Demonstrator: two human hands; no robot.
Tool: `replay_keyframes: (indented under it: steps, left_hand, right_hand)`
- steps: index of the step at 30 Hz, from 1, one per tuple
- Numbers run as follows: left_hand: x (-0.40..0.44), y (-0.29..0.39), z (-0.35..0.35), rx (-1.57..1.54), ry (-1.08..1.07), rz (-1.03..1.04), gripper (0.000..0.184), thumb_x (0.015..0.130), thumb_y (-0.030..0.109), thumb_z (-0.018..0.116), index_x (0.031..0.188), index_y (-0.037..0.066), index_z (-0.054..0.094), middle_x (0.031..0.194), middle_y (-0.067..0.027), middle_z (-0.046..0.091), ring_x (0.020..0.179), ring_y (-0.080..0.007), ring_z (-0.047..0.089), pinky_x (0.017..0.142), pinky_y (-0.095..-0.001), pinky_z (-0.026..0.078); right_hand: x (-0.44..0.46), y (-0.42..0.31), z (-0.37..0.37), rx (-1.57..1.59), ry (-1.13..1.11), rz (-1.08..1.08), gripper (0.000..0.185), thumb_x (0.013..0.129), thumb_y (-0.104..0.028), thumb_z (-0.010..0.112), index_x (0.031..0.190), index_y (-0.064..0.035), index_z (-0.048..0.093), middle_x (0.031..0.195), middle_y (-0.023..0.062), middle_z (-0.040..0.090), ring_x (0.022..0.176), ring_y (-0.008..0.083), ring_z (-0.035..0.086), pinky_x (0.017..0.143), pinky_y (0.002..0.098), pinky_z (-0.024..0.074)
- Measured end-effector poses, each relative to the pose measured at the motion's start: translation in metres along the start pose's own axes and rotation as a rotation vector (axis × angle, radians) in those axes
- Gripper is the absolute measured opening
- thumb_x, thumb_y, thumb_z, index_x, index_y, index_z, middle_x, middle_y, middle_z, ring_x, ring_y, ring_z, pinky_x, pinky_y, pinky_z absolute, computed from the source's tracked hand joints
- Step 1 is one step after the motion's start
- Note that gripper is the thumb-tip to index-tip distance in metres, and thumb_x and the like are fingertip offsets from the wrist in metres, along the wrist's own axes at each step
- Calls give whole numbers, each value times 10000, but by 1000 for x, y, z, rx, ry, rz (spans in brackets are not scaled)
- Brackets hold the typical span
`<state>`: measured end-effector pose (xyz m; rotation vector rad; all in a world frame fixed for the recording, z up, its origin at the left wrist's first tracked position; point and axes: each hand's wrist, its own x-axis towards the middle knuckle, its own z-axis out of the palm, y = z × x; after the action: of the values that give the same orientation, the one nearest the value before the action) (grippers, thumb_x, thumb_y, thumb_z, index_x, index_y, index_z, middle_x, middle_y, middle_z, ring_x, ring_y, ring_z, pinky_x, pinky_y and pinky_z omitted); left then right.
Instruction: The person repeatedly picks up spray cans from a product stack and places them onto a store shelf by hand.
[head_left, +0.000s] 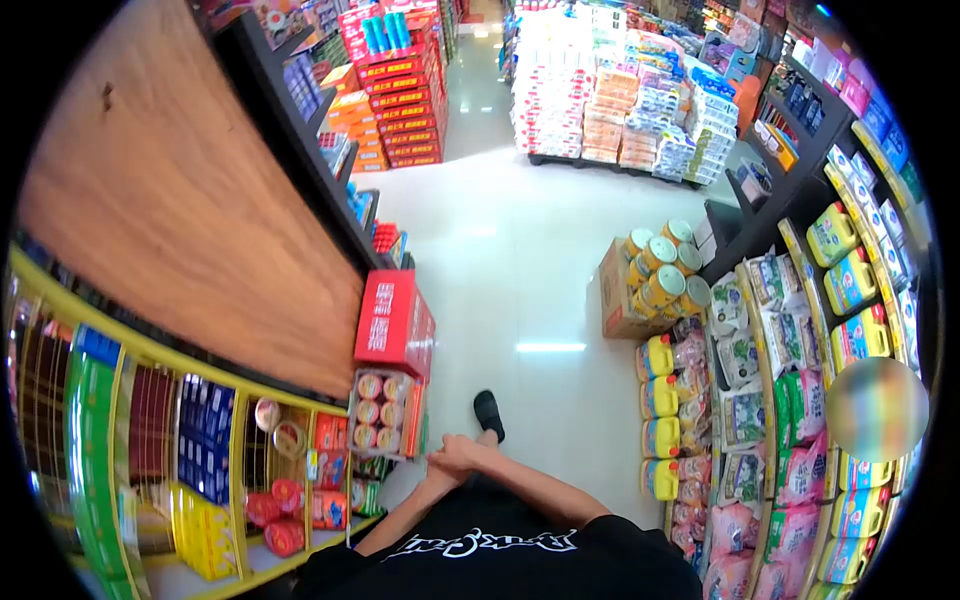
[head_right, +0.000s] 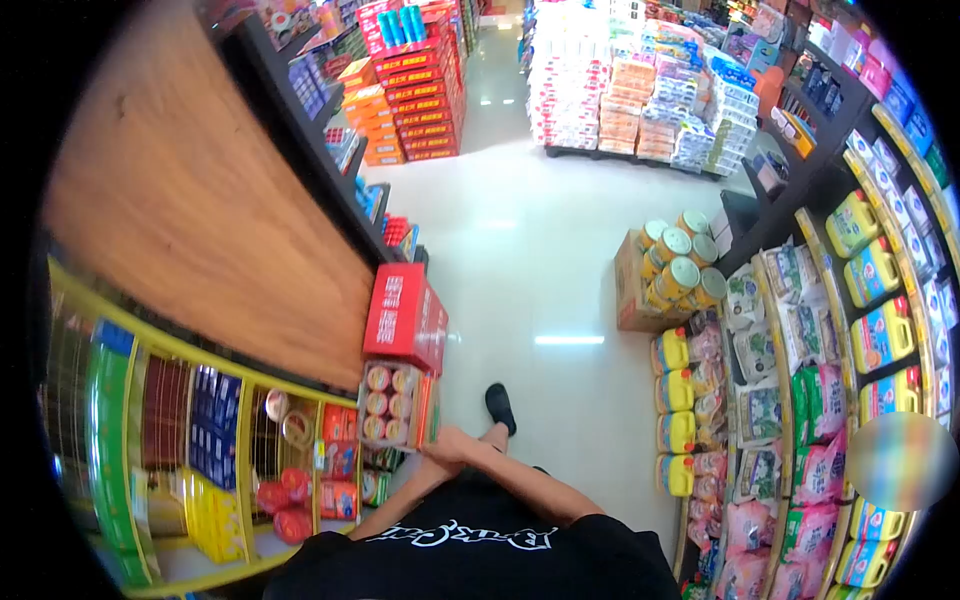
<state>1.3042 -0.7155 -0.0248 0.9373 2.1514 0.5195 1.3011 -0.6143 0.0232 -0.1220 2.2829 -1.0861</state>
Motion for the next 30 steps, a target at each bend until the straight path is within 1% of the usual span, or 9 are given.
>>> replay_keyframes:
  steps: [2,6,9,10,13,18,22,25,30]
  left_hand:
    - [41,-10,-33,15,-52,39,379,896,200,578,1241,45,545,1245,-216,578,1150,-341,563,956,-417,459]
    - [121,-27,-114,54,-138,95,372,897,208,574,1231,44,557,1254,-222,579,1154,-345,563,961,-420,456]
    - [179,-43,-170,77,-173,111,368,898,214,572,1224,44,567,1261,-226,579,1157,-348,562,965,-422,454]
    - [198,-49,-185,79,-180,112,366,898,216,571,1221,44,570,1263,-228,579,1158,-349,562,967,-423,454]
    - [240,-56,-233,31,-130,118,337,888,222,556,1171,46,610,1250,-237,588,1139,-373,567,995,-421,440]
    - [302,-65,-310,26,-14,268,303,840,158,568,1112,36,623,1174,-244,621,1093,-390,583,978,-434,455]
    - [381,-98,-362,45,31,232,294,817,148,607,1093,50,638,1173,-221,631,1105,-377,580,972,-442,457]
    - [451,-129,-408,34,-17,129,348,806,197,664,1122,54,634,1195,-208,623,1122,-368,571,994,-437,445]
    - [529,-137,-531,141,193,175,275,771,151,645,1031,63,657,1069,-198,664,1021,-363,615,915,-428,488]
  right_hand:
    - [23,8,-40,41,16,52,502,877,-477,528,1172,-91,651,1104,298,637,1039,480,598,937,507,473]
    - [97,29,-118,31,-75,253,882,865,-665,464,1217,138,553,1188,369,581,1149,465,574,1006,460,438]
    - [138,39,-184,65,36,276,749,904,-578,458,1281,64,545,1148,354,603,1108,471,590,991,479,448]
    - [133,26,-220,31,15,146,822,894,-602,460,1228,144,538,1165,348,602,1106,481,589,978,475,457]
    - [172,35,-264,181,147,284,820,877,-620,468,1216,121,562,1163,360,595,1081,480,599,952,474,471]
    - [246,71,-323,78,140,95,831,871,-633,474,1110,151,606,1089,378,611,1058,481,605,930,458,485]
    - [279,42,-430,14,78,101,584,963,-569,353,1223,-122,624,1131,376,567,1052,486,592,912,494,488]
    - [341,58,-491,5,88,69,517,987,-549,310,1221,-207,620,1108,360,562,1038,499,587,887,508,495]
    - [429,50,-609,21,106,19,537,977,-563,352,1205,-160,623,1097,331,586,1007,501,595,879,505,497]
